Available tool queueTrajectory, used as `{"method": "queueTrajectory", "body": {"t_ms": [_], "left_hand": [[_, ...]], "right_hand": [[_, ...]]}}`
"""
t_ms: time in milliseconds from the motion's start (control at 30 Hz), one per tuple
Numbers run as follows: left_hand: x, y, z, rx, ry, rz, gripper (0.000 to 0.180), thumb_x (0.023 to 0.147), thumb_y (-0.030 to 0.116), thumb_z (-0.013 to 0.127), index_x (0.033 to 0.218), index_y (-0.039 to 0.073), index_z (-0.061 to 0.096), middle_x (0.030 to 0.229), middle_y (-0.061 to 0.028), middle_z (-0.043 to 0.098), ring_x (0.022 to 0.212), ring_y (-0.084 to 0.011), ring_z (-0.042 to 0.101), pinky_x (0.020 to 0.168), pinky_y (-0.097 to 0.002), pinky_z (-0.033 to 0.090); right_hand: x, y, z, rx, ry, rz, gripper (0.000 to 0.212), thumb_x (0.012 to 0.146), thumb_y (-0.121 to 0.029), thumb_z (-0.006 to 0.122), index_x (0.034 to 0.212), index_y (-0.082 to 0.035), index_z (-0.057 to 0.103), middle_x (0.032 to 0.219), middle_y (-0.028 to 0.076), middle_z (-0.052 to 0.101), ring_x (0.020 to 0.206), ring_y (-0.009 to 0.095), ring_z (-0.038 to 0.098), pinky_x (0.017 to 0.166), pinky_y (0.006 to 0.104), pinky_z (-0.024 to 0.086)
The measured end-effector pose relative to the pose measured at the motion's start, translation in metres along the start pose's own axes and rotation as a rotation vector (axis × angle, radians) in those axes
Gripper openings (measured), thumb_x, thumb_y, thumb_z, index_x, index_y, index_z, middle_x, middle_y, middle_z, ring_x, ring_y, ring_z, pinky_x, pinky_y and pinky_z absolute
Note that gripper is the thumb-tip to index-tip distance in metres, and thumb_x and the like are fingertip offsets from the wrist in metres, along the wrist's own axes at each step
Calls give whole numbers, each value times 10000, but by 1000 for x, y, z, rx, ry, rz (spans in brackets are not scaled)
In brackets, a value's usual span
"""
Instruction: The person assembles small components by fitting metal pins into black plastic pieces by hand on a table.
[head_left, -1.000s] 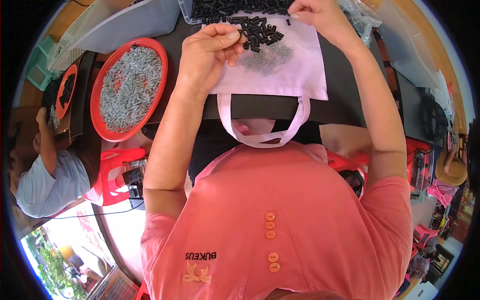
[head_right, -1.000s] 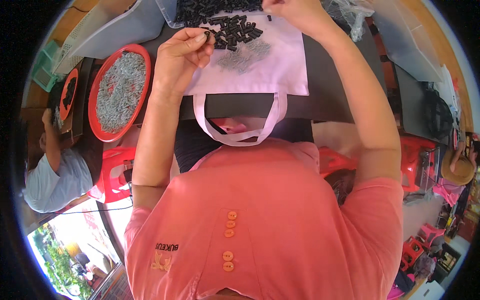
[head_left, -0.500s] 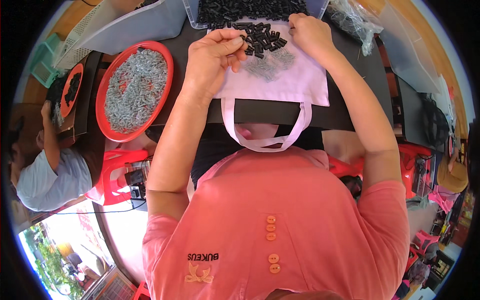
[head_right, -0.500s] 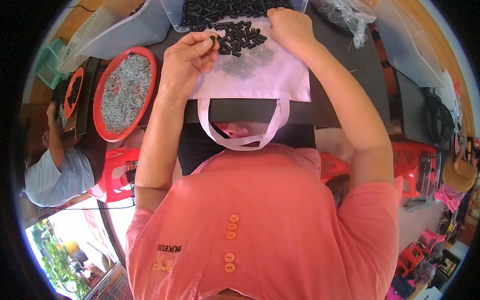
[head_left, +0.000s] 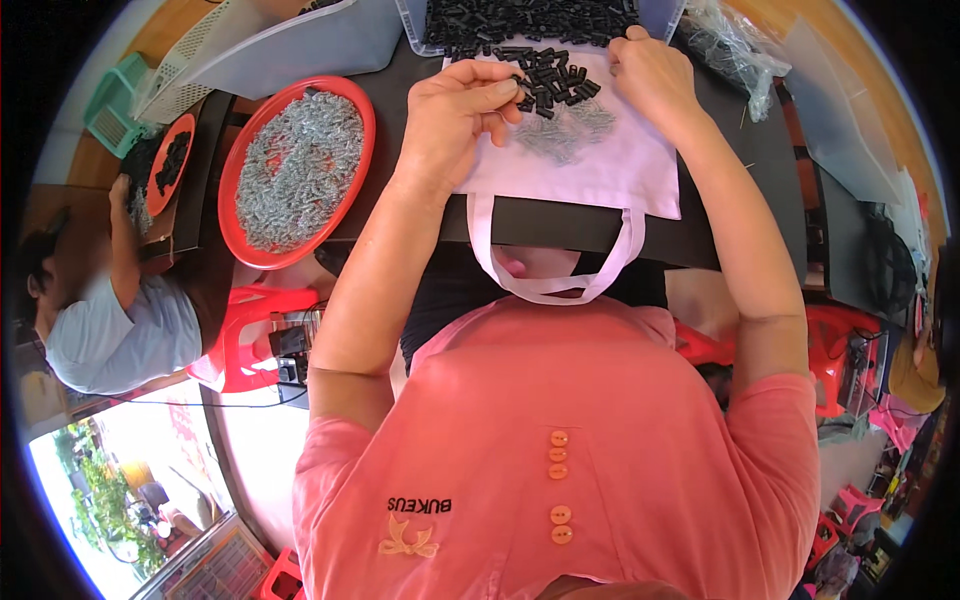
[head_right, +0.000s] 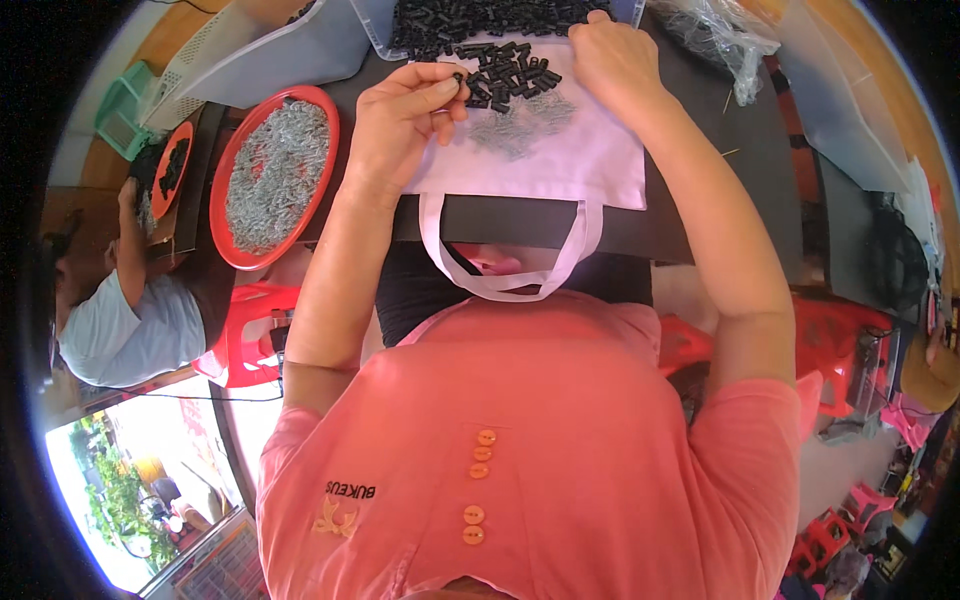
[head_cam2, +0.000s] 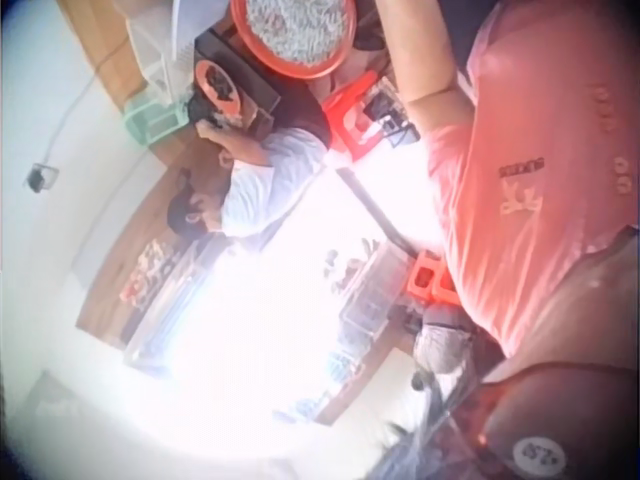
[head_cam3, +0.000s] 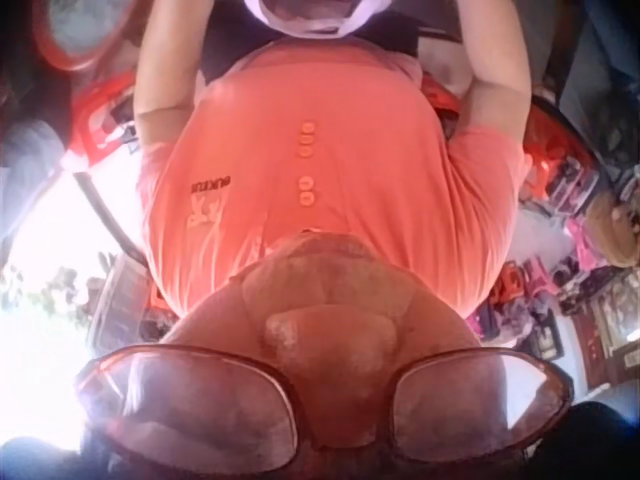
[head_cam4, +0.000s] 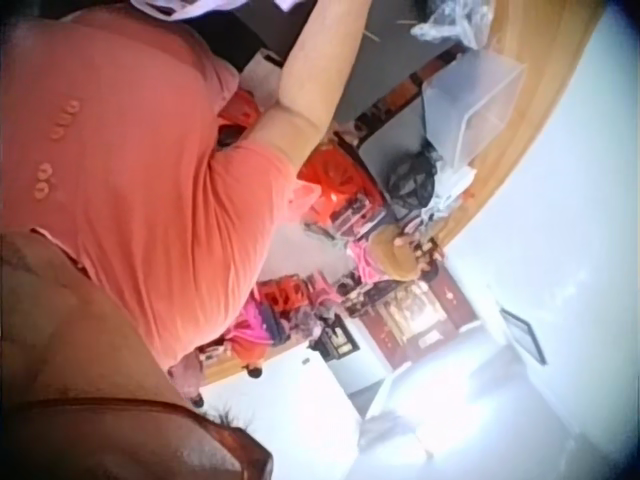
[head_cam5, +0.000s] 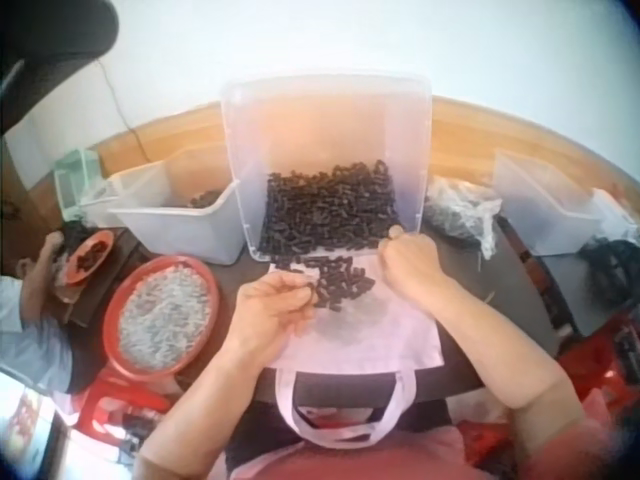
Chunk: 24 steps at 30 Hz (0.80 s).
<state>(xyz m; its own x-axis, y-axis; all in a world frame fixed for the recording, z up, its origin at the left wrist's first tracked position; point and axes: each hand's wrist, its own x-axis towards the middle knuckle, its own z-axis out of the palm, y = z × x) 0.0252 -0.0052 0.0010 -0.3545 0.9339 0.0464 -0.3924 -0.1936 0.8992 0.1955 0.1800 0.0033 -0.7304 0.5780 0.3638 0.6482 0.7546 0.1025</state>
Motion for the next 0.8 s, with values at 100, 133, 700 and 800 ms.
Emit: {"method": "queueTrajectory", "body": {"t_ms": [100, 133, 700, 800], "left_hand": [[0, 0, 2, 30, 16, 10, 114, 854, -13, 628, 956, -61, 640, 796, -108, 656, 620, -149, 627, 448, -244, 457], [0, 1, 3, 40, 32, 13, 116, 850, -16, 630, 955, -65, 639, 793, -107, 652, 615, -148, 622, 445, -243, 452], [-6, 22, 39, 207, 24, -39, 180, 891, 41, 604, 1020, -84, 611, 839, -117, 647, 633, -145, 599, 477, -237, 440], [1, 25, 48, 131, 26, 9, 151, 867, 44, 631, 962, -73, 630, 795, -108, 651, 599, -141, 601, 445, -242, 445]], "right_hand": [[-1, 5, 3, 29, -4, -36, 123, 777, -84, 565, 862, -71, 653, 919, 118, 607, 825, 328, 632, 688, 448, 500], [-1, 6, 3, 31, -1, -33, 123, 777, -84, 565, 862, -71, 653, 919, 118, 607, 825, 328, 632, 688, 448, 500], [-6, -32, -59, 1653, -234, 113, 142, 858, -141, 640, 940, -35, 686, 762, 0, 645, 658, 74, 606, 610, 190, 429], [-4, -38, -66, 1702, -203, 122, 146, 864, -143, 641, 948, -33, 687, 766, 1, 642, 672, 77, 600, 624, 197, 434]]}}
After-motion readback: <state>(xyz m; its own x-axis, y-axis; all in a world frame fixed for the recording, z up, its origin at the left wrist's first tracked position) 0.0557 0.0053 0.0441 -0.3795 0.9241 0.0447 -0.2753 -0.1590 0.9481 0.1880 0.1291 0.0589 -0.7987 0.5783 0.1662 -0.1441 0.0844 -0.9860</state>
